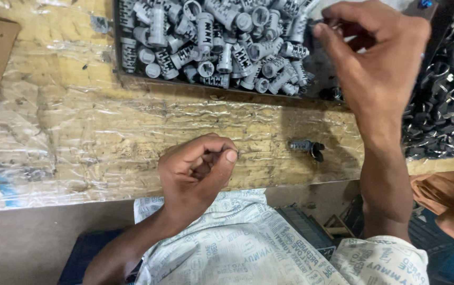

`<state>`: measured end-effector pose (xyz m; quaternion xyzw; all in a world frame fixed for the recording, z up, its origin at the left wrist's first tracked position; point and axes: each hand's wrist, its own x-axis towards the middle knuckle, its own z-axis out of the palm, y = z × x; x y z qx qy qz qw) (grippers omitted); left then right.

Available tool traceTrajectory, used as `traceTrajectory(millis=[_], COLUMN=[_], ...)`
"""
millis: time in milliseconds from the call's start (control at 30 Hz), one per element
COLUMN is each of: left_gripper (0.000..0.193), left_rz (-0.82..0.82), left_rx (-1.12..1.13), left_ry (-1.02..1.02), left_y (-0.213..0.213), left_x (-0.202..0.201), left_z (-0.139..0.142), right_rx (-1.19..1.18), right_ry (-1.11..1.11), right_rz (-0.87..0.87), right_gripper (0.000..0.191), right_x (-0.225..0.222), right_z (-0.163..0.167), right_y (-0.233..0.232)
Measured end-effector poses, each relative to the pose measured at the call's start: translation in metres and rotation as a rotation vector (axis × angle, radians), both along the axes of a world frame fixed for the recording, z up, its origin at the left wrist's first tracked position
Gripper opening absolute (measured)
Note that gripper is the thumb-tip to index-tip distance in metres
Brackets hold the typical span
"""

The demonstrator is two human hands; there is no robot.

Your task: The person assembles pin tumbler lock cores at a workbench. They pick small gray lock pins and blue components from trays, insert and seat them into a lock cylinder by hand, and set finished cylinders with keys aside on the bench, repeating the assembly cycle.

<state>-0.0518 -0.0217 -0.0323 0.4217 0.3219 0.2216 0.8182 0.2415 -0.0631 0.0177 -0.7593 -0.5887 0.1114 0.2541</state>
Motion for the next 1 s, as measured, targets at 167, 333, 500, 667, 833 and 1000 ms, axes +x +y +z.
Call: traceTrajectory(millis=[167, 333, 500, 667, 833, 1000], left_gripper=[0.009, 0.017, 0.016, 0.016, 0.014, 0.009], left_rz=[-0.057, -0.132, -0.3, -0.34, -0.335, -0.286], left_rx=[-0.067, -0.271, -0.521, -0.567, -0.374, -0.028], left_ry=[-0.015, -0.287, -0.276, -0.181, -0.048, 0.009], left_y=[0.005, 0.01, 0.005, -0.001, -0.012, -0.021], left_x=[0.0, -0.002, 0.006, 0.007, 0.007, 0.007], left_z=[0.004, 0.017, 0.03, 0.037, 0.041, 0.043], right_rx=[0.044, 0.164, 0.085, 0.034, 0.14, 0.132], right_ry=[-0.207, -0.002, 0.532, 0.566, 0.647, 0.583], right_rz=[-0.019, -0.095, -0.257, -0.42, -0.381, -0.379], right_gripper=[0.026, 0.017, 0.033, 0.04, 0.039, 0.034], right_x=[-0.009, -0.082, -0.148, -0.16, -0.157, -0.158], right_z=[0.006, 0.031, 0.028, 0.026, 0.024, 0.013], right_y=[-0.008, -0.044, -0.093, -0.112, -0.119, -0.13])
